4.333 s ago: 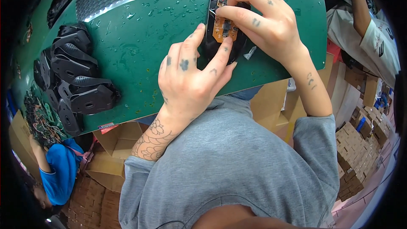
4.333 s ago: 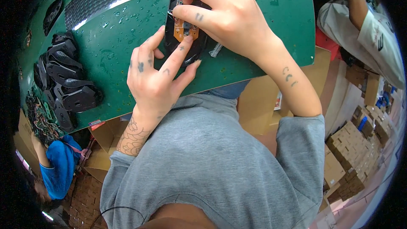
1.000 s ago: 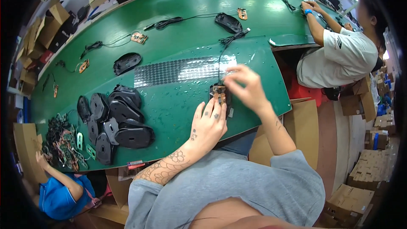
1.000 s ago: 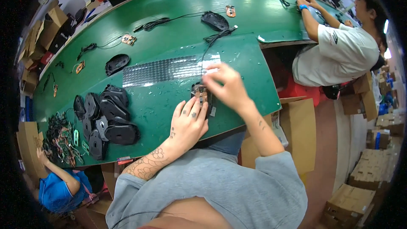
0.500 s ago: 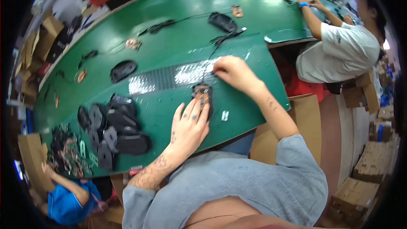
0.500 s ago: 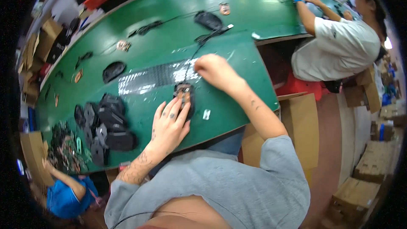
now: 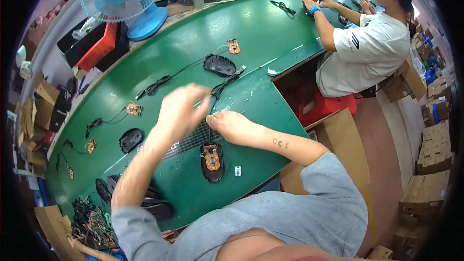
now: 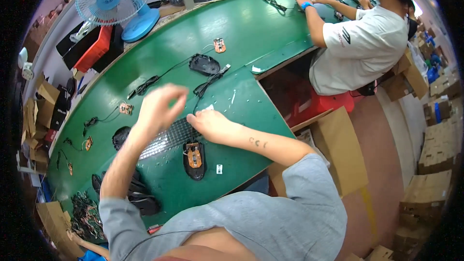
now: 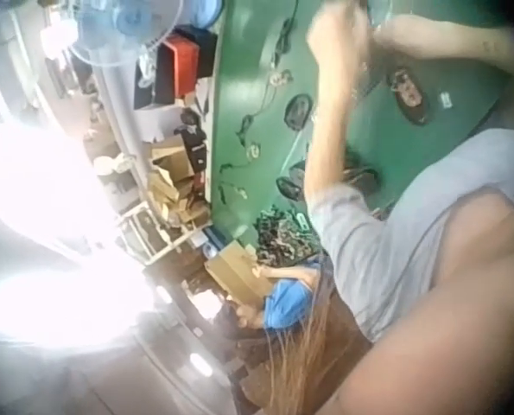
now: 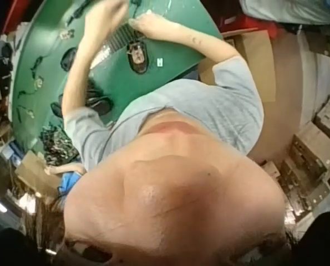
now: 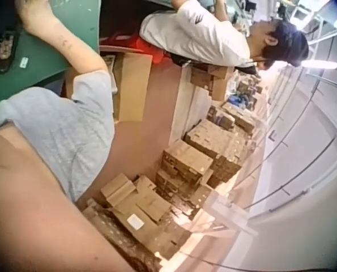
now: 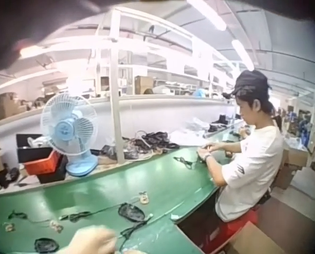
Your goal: The person unpacks mouse shells from a box onto the workbench by hand, then assembles computer mice by fitting circuit boards into the shells.
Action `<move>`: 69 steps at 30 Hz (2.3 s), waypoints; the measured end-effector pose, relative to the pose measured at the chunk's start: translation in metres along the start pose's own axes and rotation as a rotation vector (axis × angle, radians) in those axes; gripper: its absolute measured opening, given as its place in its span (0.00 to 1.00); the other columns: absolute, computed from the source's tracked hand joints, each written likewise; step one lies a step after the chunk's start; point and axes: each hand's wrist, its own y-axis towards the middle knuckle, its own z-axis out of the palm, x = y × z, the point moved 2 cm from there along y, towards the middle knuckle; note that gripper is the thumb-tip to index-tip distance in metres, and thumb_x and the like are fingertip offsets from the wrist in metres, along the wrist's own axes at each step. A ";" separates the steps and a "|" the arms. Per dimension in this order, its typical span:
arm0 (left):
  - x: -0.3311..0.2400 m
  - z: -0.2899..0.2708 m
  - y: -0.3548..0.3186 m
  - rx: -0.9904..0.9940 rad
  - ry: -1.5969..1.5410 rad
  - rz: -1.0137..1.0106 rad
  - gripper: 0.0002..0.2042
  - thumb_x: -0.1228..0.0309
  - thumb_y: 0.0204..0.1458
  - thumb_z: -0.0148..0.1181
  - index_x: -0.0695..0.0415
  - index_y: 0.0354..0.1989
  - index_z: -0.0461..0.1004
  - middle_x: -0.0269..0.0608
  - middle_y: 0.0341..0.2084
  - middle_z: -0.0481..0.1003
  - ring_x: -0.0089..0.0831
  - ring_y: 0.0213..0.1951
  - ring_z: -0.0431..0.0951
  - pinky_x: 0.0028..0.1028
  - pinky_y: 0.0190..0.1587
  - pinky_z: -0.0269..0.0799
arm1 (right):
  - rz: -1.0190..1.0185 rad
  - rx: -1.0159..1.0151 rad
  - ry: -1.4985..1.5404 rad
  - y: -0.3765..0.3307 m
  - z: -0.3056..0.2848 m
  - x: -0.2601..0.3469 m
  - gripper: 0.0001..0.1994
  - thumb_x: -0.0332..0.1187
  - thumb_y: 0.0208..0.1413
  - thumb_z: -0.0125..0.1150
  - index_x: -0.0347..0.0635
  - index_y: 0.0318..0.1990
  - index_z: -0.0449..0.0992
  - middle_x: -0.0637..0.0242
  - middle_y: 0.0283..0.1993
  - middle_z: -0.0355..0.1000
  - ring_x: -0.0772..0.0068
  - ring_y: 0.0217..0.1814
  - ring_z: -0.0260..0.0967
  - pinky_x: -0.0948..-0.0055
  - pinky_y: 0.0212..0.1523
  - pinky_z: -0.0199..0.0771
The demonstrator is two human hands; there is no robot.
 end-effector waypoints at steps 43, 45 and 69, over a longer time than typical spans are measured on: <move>0.140 0.118 0.141 -0.416 -1.080 -0.282 0.21 0.78 0.56 0.63 0.58 0.60 0.76 0.41 0.40 0.83 0.21 0.38 0.80 0.17 0.42 0.73 | 0.503 -0.796 1.336 0.075 -0.024 -0.197 0.13 0.25 0.63 0.62 0.48 0.34 0.61 0.65 0.42 0.73 0.61 0.51 0.79 0.66 0.54 0.80; 0.141 0.119 0.134 -0.432 -1.087 -0.297 0.21 0.78 0.56 0.63 0.58 0.60 0.76 0.41 0.40 0.83 0.21 0.38 0.80 0.17 0.43 0.74 | 0.493 -0.763 1.350 0.083 -0.022 -0.190 0.13 0.25 0.63 0.62 0.48 0.34 0.61 0.66 0.42 0.73 0.62 0.51 0.78 0.66 0.53 0.80; 0.113 0.121 0.126 -0.476 -1.094 -0.209 0.21 0.82 0.55 0.62 0.58 0.58 0.78 0.43 0.41 0.84 0.20 0.38 0.82 0.17 0.44 0.78 | 0.456 -0.776 1.229 0.087 -0.027 -0.185 0.14 0.26 0.63 0.63 0.48 0.32 0.61 0.65 0.44 0.75 0.74 0.44 0.75 0.74 0.50 0.78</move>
